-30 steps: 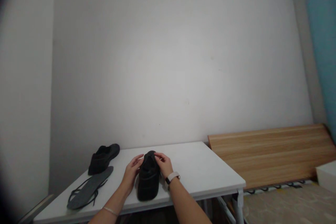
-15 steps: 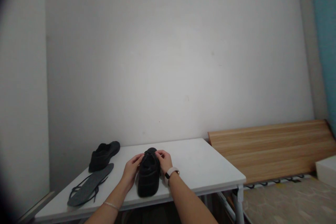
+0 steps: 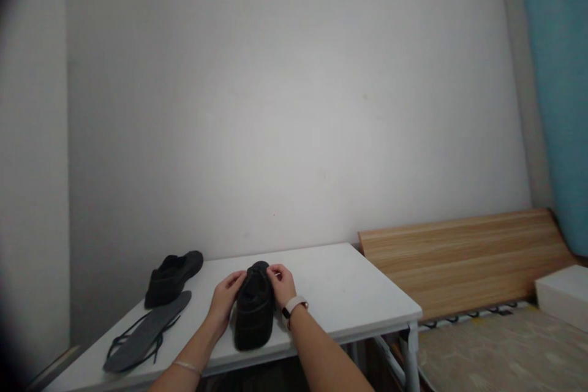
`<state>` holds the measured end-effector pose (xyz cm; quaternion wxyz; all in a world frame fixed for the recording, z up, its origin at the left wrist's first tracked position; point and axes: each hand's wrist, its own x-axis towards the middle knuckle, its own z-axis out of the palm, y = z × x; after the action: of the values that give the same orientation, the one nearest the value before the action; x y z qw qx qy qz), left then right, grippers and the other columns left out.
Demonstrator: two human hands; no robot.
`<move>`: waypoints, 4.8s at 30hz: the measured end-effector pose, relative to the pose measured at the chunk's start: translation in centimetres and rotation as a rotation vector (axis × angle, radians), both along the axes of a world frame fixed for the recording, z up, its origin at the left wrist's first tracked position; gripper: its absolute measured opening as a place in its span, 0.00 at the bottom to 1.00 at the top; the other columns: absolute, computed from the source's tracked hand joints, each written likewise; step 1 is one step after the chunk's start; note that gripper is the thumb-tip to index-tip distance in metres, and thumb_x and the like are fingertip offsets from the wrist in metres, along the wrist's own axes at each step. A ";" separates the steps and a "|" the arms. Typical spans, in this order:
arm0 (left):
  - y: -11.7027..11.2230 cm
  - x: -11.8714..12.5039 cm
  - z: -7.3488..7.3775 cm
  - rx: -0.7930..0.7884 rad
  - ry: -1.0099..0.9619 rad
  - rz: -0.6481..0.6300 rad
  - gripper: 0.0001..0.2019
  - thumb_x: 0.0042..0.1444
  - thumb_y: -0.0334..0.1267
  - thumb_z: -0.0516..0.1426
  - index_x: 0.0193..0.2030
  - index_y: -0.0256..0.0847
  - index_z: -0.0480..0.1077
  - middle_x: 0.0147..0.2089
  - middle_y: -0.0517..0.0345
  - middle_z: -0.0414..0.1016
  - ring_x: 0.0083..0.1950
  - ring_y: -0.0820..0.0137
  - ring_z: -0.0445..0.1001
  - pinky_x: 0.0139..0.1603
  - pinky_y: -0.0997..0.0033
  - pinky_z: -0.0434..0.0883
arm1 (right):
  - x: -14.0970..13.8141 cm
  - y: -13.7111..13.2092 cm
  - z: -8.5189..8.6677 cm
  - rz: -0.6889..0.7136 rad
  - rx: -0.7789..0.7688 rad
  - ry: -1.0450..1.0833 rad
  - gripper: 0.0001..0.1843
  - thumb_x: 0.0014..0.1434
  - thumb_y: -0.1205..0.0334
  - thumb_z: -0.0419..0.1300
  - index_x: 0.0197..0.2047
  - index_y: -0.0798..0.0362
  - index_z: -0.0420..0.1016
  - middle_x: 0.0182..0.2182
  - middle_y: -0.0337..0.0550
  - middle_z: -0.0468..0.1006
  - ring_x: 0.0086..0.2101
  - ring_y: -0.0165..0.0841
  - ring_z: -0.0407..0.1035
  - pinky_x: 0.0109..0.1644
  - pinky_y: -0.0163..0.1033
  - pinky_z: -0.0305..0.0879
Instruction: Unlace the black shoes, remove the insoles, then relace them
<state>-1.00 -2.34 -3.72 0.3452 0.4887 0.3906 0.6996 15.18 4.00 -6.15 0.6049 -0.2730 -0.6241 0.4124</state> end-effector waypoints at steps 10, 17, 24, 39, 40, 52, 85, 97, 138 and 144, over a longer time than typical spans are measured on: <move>0.2 -0.1 0.5 -0.009 0.037 0.004 0.21 0.38 0.51 0.70 0.34 0.36 0.80 0.37 0.47 0.83 0.43 0.57 0.78 0.51 0.59 0.71 | 0.0 0.2 -0.1 -0.034 0.009 -0.012 0.11 0.65 0.57 0.60 0.39 0.58 0.74 0.34 0.40 0.76 0.34 0.31 0.73 0.40 0.41 0.72; 0.1 -0.2 0.1 -0.017 0.030 -0.040 0.22 0.39 0.51 0.69 0.37 0.35 0.80 0.40 0.44 0.83 0.43 0.57 0.79 0.49 0.58 0.73 | -0.1 0.3 -0.2 -0.053 -0.002 -0.030 0.11 0.65 0.57 0.59 0.42 0.57 0.73 0.37 0.41 0.76 0.35 0.31 0.73 0.40 0.41 0.72; -0.4 -0.5 0.5 0.009 0.089 0.036 0.18 0.41 0.47 0.68 0.36 0.36 0.81 0.39 0.46 0.83 0.44 0.58 0.79 0.52 0.60 0.71 | 0.0 0.0 0.0 -0.044 0.006 -0.052 0.10 0.65 0.58 0.60 0.41 0.58 0.74 0.36 0.40 0.77 0.34 0.31 0.73 0.40 0.41 0.73; -0.6 -0.3 0.6 0.034 0.118 0.073 0.18 0.41 0.47 0.67 0.36 0.36 0.81 0.40 0.45 0.83 0.44 0.56 0.79 0.50 0.59 0.73 | 0.1 0.1 -0.1 -0.030 -0.047 -0.036 0.10 0.65 0.58 0.60 0.43 0.57 0.74 0.38 0.41 0.76 0.35 0.31 0.73 0.39 0.40 0.73; -0.6 -0.3 0.6 0.035 0.119 0.080 0.17 0.40 0.47 0.68 0.35 0.36 0.81 0.39 0.46 0.83 0.43 0.57 0.79 0.50 0.60 0.73 | 0.2 0.1 0.0 -0.032 -0.050 -0.034 0.10 0.65 0.59 0.60 0.42 0.58 0.74 0.37 0.41 0.76 0.34 0.31 0.73 0.39 0.40 0.73; -0.5 -0.2 0.6 0.007 0.086 0.092 0.22 0.37 0.51 0.69 0.35 0.36 0.81 0.37 0.46 0.83 0.39 0.59 0.78 0.42 0.64 0.73 | 0.3 -0.4 0.3 -0.024 -0.102 0.033 0.10 0.65 0.59 0.60 0.42 0.58 0.74 0.37 0.41 0.77 0.35 0.31 0.73 0.40 0.41 0.73; 0.0 -1.0 -0.1 -0.033 -0.017 0.075 0.24 0.35 0.52 0.70 0.36 0.36 0.80 0.37 0.49 0.80 0.38 0.63 0.74 0.36 0.69 0.66 | 0.6 -0.3 0.5 -0.069 -0.211 0.080 0.10 0.65 0.59 0.60 0.44 0.57 0.73 0.40 0.42 0.76 0.37 0.32 0.73 0.40 0.41 0.73; 0.0 -1.2 0.2 0.010 -0.353 -0.055 0.18 0.37 0.48 0.70 0.29 0.40 0.72 0.33 0.56 0.78 0.38 0.66 0.77 0.42 0.67 0.71 | 0.9 0.2 0.7 -0.010 -0.316 0.487 0.13 0.67 0.54 0.56 0.44 0.57 0.72 0.35 0.40 0.75 0.31 0.29 0.72 0.35 0.38 0.72; 0.3 -0.5 -0.4 -0.019 0.085 0.064 0.26 0.36 0.57 0.68 0.34 0.35 0.80 0.34 0.46 0.82 0.37 0.58 0.79 0.36 0.64 0.74 | 0.1 1.0 -0.2 -0.046 -0.104 -0.045 0.10 0.65 0.59 0.60 0.43 0.58 0.73 0.38 0.41 0.76 0.35 0.31 0.73 0.38 0.40 0.73; 1.1 -0.9 -0.7 -0.020 0.129 0.119 0.26 0.38 0.56 0.67 0.35 0.34 0.80 0.34 0.44 0.82 0.35 0.58 0.78 0.33 0.65 0.73 | 0.0 1.0 0.0 -0.100 -0.041 -0.087 0.10 0.65 0.58 0.60 0.42 0.58 0.74 0.37 0.41 0.76 0.34 0.31 0.73 0.39 0.40 0.73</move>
<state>-1.89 -1.20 -4.43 0.2819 0.5055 0.4472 0.6819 15.18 4.98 -6.16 0.5914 -0.3336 -0.6269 0.3821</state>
